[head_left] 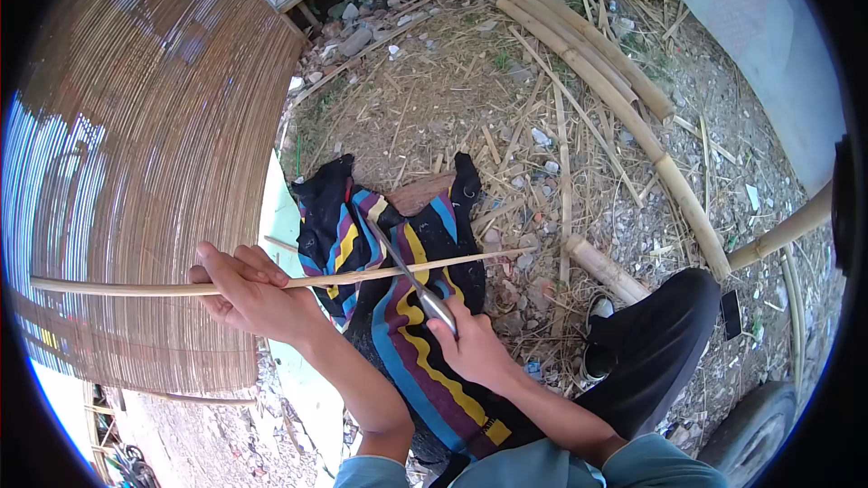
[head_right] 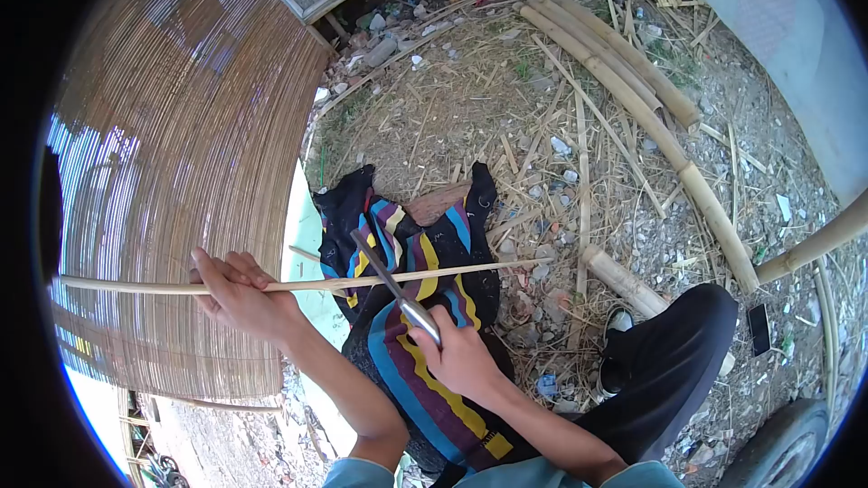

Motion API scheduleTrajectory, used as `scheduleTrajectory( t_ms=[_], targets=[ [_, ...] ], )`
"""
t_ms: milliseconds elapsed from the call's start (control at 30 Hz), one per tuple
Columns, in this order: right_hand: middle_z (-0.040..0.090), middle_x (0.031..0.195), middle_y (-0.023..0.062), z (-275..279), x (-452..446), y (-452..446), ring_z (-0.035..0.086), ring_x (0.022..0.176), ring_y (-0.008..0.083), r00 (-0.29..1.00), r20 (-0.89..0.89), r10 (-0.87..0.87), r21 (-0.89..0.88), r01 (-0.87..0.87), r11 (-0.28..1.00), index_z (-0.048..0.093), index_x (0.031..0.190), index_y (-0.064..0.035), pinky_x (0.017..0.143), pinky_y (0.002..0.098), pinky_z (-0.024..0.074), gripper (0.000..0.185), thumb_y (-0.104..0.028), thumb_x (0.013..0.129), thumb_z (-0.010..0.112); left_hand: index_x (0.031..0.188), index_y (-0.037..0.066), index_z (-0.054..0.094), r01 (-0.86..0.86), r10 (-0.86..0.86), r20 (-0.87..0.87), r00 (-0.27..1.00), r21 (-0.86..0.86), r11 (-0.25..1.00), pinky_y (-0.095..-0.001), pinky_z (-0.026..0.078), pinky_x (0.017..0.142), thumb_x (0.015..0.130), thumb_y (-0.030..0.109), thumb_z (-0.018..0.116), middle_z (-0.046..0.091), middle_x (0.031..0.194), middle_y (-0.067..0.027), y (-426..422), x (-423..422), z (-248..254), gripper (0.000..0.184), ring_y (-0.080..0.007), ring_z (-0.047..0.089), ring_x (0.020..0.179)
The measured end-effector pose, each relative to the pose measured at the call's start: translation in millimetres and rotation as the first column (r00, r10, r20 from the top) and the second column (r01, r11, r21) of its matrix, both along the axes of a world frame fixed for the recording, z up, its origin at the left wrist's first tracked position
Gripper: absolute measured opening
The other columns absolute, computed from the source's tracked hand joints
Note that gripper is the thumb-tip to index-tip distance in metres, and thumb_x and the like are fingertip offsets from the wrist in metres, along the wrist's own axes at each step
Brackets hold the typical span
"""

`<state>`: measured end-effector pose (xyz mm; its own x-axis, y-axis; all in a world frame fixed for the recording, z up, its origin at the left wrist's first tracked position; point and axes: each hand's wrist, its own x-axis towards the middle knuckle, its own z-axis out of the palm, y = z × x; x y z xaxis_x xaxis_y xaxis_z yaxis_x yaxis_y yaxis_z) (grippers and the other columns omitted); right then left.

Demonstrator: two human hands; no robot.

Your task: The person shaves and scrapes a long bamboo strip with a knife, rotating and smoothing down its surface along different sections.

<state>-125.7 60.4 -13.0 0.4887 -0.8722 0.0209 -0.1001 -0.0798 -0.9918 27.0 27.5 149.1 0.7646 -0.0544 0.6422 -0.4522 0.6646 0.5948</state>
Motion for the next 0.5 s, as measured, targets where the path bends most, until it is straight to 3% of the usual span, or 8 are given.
scheduleTrajectory(
  t_ms=[167, 267, 467, 500],
  targets=[
    [0.056, 0.06, 0.0201, 9.6, 11.4, -4.6, 0.059, 0.057, 0.041, 0.996, 0.086, 0.019, 0.0, -0.019, 1.0, 0.045, 0.098, -0.0038, 0.048, 0.0453, 0.0449, 0.023, -0.024, 0.09, 0.054, 0.063, 0.014, 0.032, -0.041, 0.041, -0.021, 0.999, -0.001, 0.999, -0.0189, 0.021, 0.032, 0.089, 0.016, 0.059, 0.028, 0.041, 0.0021, -4.3, -0.9, 2.0, 0.038, -0.0046, 0.029, 0.032],
    [0.057, 0.061, 0.0223, 1.4, 11.1, -9.2, 0.06, 0.06, 0.0415, 0.999, -0.013, -0.03, -0.023, 0.03, 0.999, 0.046, 0.099, -0.0029, 0.047, 0.0457, 0.0449, 0.024, -0.024, 0.09, 0.054, 0.062, 0.014, 0.033, -0.05, 0.051, -0.046, 0.998, 0.003, 0.999, -0.019, 0.021, 0.031, 0.089, 0.016, 0.06, 0.029, 0.042, 0.0024, -4.2, -1.7, 3.2, 0.037, -0.0043, 0.03, 0.034],
    [0.057, 0.06, 0.0224, -70.1, -0.7, -23.5, 0.06, 0.062, 0.0422, 0.98, -0.139, -0.142, 0.112, 0.158, 0.981, 0.045, 0.097, -0.0024, 0.052, 0.0471, 0.0459, 0.03, -0.032, 0.092, 0.048, 0.062, 0.014, 0.033, -0.108, 0.108, -0.044, 0.993, 0.008, 0.994, -0.0199, 0.02, 0.033, 0.088, 0.016, 0.061, 0.03, 0.045, 0.0034, -3.5, 8.1, 0.7, 0.039, -0.0043, 0.028, 0.036],
    [0.053, 0.057, 0.0192, -77.4, 0.5, -22.8, 0.058, 0.056, 0.0395, 0.971, -0.133, -0.199, 0.114, 0.214, 0.97, 0.046, 0.094, -0.001, 0.05, 0.0417, 0.0426, 0.028, -0.029, 0.093, 0.047, 0.062, 0.015, 0.032, -0.095, 0.096, -0.047, 0.994, 0.009, 0.995, -0.0203, 0.021, 0.033, 0.088, 0.016, 0.062, 0.029, 0.045, 0.0034, -2.5, 6.5, 1.3, 0.039, -0.0045, 0.027, 0.036]
  ],
)
